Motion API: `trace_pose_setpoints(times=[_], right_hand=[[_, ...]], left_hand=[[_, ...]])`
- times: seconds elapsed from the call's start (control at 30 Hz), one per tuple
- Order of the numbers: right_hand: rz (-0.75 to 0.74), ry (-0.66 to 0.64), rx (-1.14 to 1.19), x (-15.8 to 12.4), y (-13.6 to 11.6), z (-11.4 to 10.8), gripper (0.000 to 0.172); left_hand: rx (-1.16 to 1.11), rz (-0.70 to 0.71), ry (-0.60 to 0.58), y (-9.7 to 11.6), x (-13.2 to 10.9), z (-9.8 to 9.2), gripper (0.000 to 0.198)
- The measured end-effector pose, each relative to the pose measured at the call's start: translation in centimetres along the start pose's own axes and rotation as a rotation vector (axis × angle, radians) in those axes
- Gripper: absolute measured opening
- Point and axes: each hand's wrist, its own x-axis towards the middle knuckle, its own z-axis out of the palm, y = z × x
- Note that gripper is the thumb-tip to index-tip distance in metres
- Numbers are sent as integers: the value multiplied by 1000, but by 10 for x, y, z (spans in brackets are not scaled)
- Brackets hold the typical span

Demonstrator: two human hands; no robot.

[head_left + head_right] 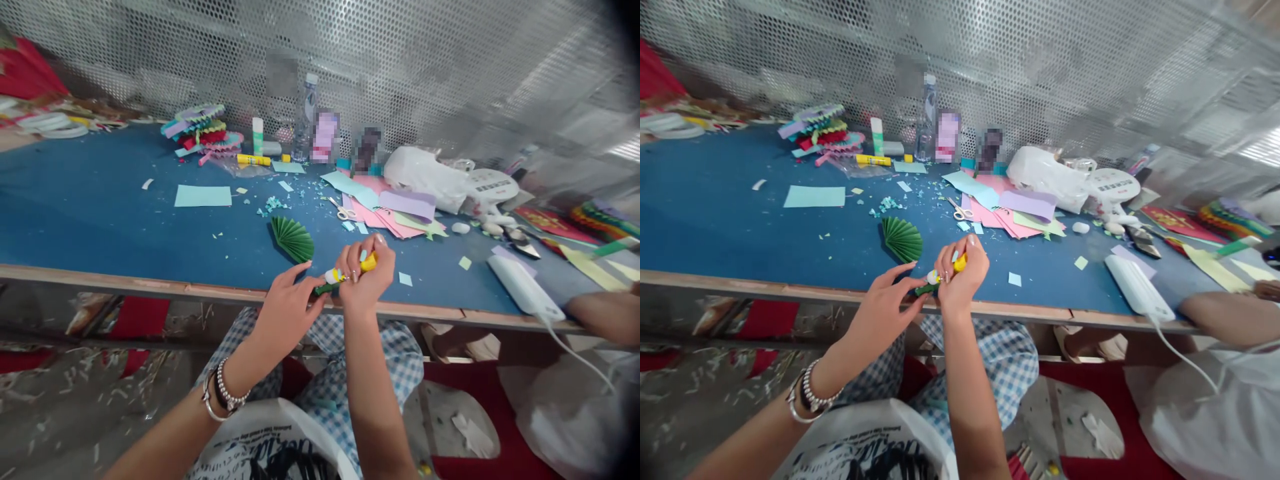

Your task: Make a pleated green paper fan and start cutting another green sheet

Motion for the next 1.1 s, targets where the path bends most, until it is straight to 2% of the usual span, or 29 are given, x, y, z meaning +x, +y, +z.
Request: trace_pose_setpoints(times=[0.1, 0.2, 0.43, 0.67, 0.77, 0.9, 1.1], right_hand=[[-5, 0, -11, 0, 5, 1, 38], [-2, -3, -13, 0, 8, 1, 37], [32, 10, 58, 1, 9, 1, 37], [205, 122, 255, 10, 9, -16, 33], [217, 132, 334, 12, 13, -23, 33], [185, 66, 440, 11, 16, -25, 35], [244, -148, 498, 9, 14, -25, 42]], left_hand=[[-37, 16, 30, -3, -3, 4, 20], [-58, 79, 61, -7, -9, 3, 17], [88, 224, 139, -21, -27, 3, 22], [144, 169, 184, -21, -29, 11, 34], [145, 188, 194, -20, -30, 14, 27], [137, 253, 288, -24, -33, 19, 20], [162, 287, 322, -30, -35, 24, 26]])
